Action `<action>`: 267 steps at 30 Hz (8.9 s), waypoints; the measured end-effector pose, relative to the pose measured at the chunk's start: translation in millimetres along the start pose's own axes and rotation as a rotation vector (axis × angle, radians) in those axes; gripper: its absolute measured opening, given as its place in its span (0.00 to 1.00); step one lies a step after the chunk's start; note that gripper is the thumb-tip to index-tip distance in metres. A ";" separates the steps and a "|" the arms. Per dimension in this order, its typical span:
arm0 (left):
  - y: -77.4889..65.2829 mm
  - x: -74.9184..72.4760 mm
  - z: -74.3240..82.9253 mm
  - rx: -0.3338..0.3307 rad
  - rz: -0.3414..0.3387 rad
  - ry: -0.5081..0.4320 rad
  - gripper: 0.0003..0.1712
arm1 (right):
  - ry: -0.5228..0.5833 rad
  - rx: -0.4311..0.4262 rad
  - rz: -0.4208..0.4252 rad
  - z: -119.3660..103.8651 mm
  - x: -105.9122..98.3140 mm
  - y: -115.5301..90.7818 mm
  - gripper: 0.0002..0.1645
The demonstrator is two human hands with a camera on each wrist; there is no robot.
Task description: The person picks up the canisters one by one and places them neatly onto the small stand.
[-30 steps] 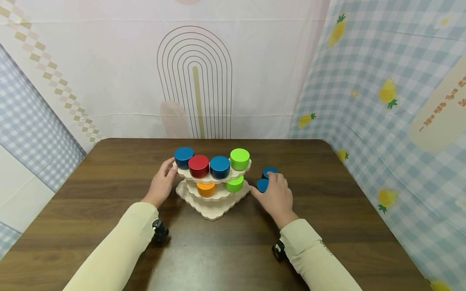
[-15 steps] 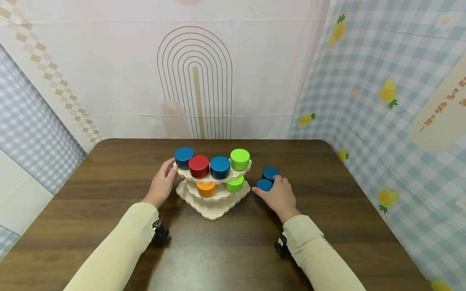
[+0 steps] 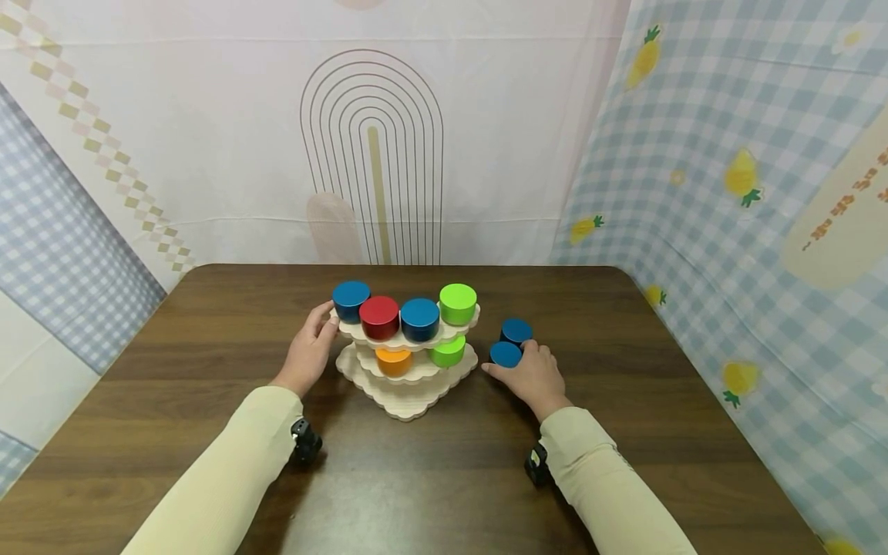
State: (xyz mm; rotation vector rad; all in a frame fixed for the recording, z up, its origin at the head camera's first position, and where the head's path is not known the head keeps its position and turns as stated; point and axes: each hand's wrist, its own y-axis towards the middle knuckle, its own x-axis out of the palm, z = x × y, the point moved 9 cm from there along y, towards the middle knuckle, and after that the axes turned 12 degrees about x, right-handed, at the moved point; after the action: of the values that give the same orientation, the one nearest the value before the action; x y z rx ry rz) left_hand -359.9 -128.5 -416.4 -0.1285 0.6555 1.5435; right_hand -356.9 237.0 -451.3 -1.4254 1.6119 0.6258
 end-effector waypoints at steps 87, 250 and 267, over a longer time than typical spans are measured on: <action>-0.2 0.8 0.7 -0.011 -0.003 -0.011 0.28 | 0.152 -0.204 -0.130 -58.1 38.2 -11.8 0.46; -1.2 0.3 1.1 -0.022 -0.020 -0.010 0.29 | -0.079 -0.222 -0.030 -54.4 19.4 -82.4 0.41; -1.3 1.8 -2.2 -0.026 -0.028 -0.030 0.30 | -0.062 -0.277 -0.070 -83.8 44.1 -93.9 0.41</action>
State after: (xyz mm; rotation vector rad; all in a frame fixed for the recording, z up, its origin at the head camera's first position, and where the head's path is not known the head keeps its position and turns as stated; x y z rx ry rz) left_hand -359.5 -128.1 -419.4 -0.1330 0.6082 1.5246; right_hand -288.3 124.5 -431.2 -1.6376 1.4624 0.8699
